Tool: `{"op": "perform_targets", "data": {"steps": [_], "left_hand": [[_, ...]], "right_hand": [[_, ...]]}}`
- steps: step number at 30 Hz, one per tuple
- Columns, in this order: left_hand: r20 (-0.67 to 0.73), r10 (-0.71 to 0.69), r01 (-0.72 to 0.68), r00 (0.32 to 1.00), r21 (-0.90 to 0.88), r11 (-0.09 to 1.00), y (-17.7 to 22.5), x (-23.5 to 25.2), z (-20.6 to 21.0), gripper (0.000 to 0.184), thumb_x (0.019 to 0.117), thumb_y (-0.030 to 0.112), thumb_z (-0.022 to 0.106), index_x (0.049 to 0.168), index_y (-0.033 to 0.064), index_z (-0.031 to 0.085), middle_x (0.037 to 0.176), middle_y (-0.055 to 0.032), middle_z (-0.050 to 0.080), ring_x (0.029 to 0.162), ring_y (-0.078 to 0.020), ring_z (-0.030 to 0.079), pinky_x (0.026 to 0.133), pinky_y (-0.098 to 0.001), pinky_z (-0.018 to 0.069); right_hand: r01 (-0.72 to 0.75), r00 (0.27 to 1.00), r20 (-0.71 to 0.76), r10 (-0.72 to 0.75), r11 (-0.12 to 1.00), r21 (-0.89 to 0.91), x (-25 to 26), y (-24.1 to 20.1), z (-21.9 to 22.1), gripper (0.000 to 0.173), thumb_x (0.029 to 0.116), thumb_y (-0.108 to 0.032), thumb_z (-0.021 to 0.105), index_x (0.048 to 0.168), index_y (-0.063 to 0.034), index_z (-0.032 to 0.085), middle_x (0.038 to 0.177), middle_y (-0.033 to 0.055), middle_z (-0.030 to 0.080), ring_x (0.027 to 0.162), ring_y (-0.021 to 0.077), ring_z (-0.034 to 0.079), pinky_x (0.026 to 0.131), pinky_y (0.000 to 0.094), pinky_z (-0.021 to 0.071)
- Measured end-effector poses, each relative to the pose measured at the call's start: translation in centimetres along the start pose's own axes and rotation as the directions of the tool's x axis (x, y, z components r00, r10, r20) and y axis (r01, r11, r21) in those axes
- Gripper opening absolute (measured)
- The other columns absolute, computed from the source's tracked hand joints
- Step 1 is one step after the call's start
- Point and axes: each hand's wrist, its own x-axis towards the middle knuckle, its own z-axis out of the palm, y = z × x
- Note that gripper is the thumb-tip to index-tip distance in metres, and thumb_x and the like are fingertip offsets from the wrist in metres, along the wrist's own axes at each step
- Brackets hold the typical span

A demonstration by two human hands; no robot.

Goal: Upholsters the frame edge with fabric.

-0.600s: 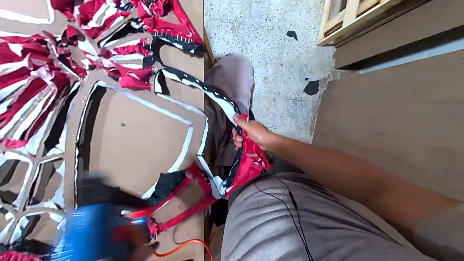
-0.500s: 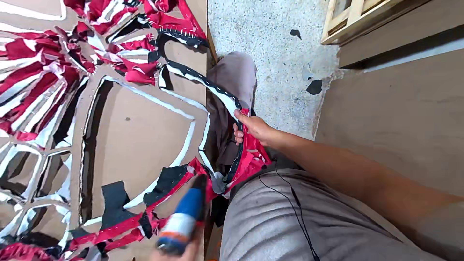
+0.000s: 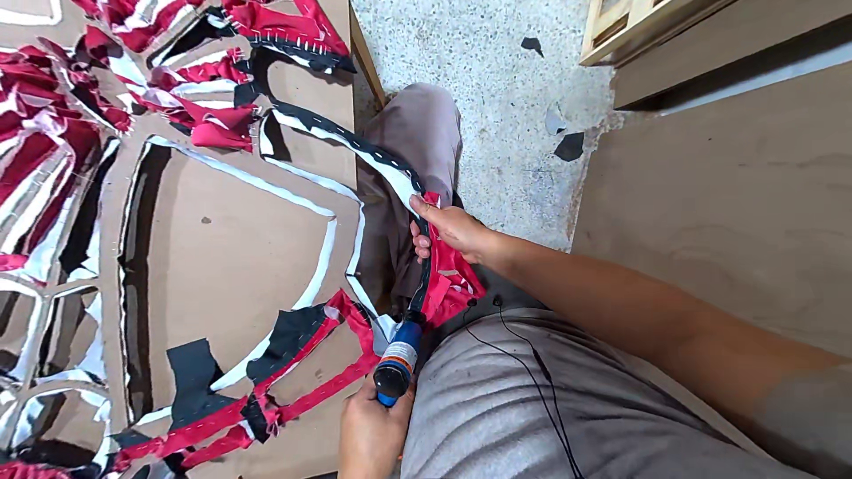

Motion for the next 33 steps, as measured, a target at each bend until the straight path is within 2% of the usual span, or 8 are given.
{"op": "perform_targets", "data": {"steps": [5,10,13,19,33], "left_hand": [[0.014,-0.026,0.025,1.0,0.05,0.998,1.4,0.0,-0.2,0.032,0.0786,0.037,0.075,0.1,0.012,0.076,0.078,0.0004,0.074,0.071,-0.0095,0.072,0.069,-0.0396,0.0597],[0.006,-0.024,0.023,1.0,0.081,0.996,2.0,0.3,-0.2,0.035,0.0774,0.036,0.074,0.102,0.012,0.075,0.078,0.0001,0.073,0.072,-0.0117,0.072,0.067,-0.042,0.0592],[0.004,0.011,-0.012,1.0,0.074,0.997,2.3,0.7,0.0,0.033,0.0785,0.037,0.074,0.099,0.0113,0.076,0.076,-0.0006,0.073,0.071,-0.0119,0.072,0.067,-0.0425,0.0594],[-0.015,-0.015,0.016,1.0,0.089,0.996,3.2,1.3,0.2,0.03,0.0779,0.041,0.073,0.094,0.0153,0.075,0.073,0.0042,0.07,0.067,-0.0068,0.069,0.062,-0.0376,0.0578],[-0.062,-0.002,0.007,0.998,0.094,0.996,6.3,2.9,1.2,0.027,0.076,0.039,0.072,0.091,0.0164,0.075,0.069,0.0063,0.068,0.062,-0.0046,0.067,0.057,-0.0339,0.0557]], "right_hand": [[-0.003,1.0,0.006,0.003,1.0,0.003,0.0,-0.1,-0.2,0.06,0.1048,-0.062,0.04,0.09,-0.0064,0.058,0.067,0.0029,0.057,0.059,0.018,0.064,0.067,0.0411,0.0619],[-0.008,1.0,0.006,0.008,1.0,0.003,-0.1,-0.1,0.0,0.06,0.1047,-0.062,0.041,0.089,-0.0066,0.058,0.067,0.0027,0.057,0.059,0.0176,0.064,0.067,0.0403,0.062],[0.006,1.0,0.01,-0.006,1.0,-0.026,-0.1,-0.1,-0.1,0.061,0.1055,-0.061,0.039,0.09,-0.0057,0.058,0.067,0.0028,0.057,0.059,0.0175,0.064,0.067,0.0403,0.0623],[-0.006,1.0,0.012,0.006,1.0,-0.02,0.1,-0.1,-0.2,0.06,0.106,-0.06,0.039,0.089,-0.0055,0.059,0.066,0.0031,0.058,0.06,0.0177,0.065,0.067,0.0399,0.0622],[0.006,0.999,0.052,-0.007,1.0,0.024,0.4,0.1,-0.7,0.058,0.1062,-0.058,0.042,0.089,-0.0046,0.059,0.066,0.0035,0.058,0.058,0.0176,0.065,0.067,0.04,0.0624]]}}
